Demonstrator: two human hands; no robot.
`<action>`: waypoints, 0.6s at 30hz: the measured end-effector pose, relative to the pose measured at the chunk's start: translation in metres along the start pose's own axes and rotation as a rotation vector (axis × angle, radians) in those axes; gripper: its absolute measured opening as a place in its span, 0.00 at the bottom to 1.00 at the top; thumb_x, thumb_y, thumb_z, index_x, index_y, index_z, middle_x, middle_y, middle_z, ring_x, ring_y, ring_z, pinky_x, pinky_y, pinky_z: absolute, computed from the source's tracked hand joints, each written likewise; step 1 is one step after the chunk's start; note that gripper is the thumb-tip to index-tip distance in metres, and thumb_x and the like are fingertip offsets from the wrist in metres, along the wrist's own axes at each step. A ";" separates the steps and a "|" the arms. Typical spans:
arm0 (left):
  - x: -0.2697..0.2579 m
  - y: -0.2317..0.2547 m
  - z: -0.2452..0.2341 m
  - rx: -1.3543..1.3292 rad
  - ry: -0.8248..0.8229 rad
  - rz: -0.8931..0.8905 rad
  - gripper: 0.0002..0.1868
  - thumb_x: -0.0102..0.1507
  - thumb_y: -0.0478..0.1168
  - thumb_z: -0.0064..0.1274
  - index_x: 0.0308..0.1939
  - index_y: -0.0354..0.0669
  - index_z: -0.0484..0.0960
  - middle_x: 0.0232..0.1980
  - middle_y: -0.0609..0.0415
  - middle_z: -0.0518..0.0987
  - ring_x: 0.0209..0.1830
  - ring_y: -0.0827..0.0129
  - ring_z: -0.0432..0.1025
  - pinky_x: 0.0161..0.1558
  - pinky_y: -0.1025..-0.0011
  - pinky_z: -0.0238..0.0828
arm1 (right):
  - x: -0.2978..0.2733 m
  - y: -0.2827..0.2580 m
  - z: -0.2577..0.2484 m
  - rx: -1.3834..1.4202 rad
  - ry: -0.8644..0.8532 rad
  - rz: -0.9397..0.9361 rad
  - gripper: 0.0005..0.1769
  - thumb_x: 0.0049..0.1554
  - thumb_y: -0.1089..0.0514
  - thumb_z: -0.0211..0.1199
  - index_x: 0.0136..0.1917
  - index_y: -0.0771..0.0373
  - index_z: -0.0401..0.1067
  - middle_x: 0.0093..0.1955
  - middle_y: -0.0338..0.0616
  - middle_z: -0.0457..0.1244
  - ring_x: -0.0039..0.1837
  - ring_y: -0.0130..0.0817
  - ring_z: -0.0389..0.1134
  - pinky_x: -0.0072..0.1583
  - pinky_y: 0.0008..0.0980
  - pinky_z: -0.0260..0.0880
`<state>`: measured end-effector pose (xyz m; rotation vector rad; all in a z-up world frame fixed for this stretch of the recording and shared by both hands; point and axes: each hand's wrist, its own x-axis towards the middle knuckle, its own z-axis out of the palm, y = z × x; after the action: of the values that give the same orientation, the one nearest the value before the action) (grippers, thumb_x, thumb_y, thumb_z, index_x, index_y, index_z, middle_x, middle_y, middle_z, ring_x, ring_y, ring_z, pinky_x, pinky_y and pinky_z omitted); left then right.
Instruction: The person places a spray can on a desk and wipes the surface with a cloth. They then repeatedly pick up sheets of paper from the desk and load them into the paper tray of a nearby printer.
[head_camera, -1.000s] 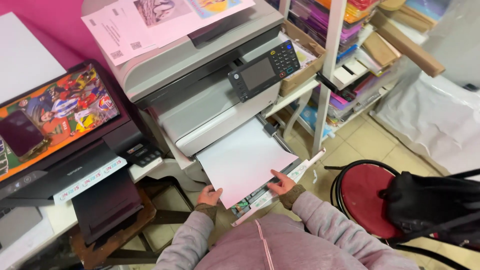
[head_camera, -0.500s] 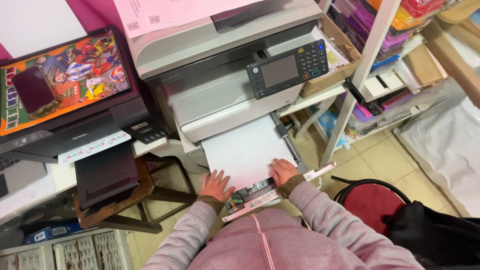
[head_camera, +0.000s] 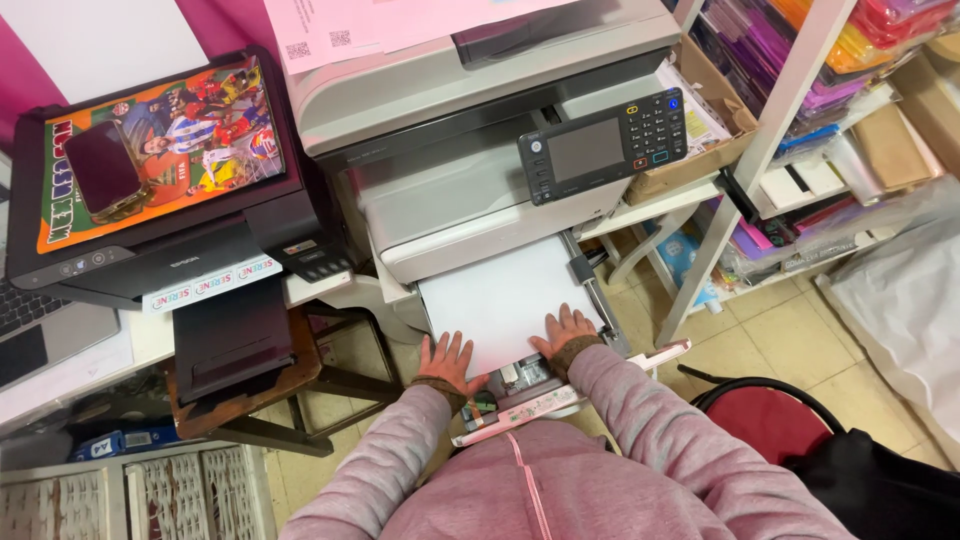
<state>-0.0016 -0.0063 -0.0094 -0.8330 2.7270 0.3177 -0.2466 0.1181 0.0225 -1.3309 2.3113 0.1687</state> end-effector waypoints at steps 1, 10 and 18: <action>0.002 0.000 0.002 -0.001 0.011 0.006 0.47 0.64 0.73 0.38 0.77 0.48 0.58 0.81 0.44 0.52 0.82 0.50 0.41 0.75 0.39 0.24 | 0.001 0.002 0.002 0.016 0.020 -0.016 0.43 0.62 0.28 0.46 0.79 0.58 0.54 0.83 0.64 0.40 0.82 0.63 0.43 0.78 0.54 0.44; -0.014 0.005 0.013 -0.011 0.099 0.113 0.45 0.64 0.71 0.42 0.75 0.46 0.63 0.79 0.44 0.56 0.80 0.50 0.46 0.76 0.40 0.28 | -0.001 0.009 0.011 0.069 0.084 -0.005 0.44 0.60 0.28 0.49 0.79 0.55 0.55 0.83 0.61 0.40 0.81 0.64 0.44 0.77 0.53 0.44; -0.011 0.001 0.014 -0.019 0.099 0.231 0.43 0.63 0.70 0.45 0.72 0.43 0.66 0.77 0.43 0.59 0.75 0.49 0.52 0.73 0.38 0.29 | -0.014 0.006 0.022 0.011 0.081 0.046 0.39 0.61 0.29 0.47 0.76 0.53 0.60 0.83 0.57 0.42 0.82 0.60 0.43 0.78 0.56 0.41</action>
<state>0.0093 0.0043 -0.0185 -0.5511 2.9225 0.3575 -0.2386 0.1396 0.0090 -1.3022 2.4080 0.1187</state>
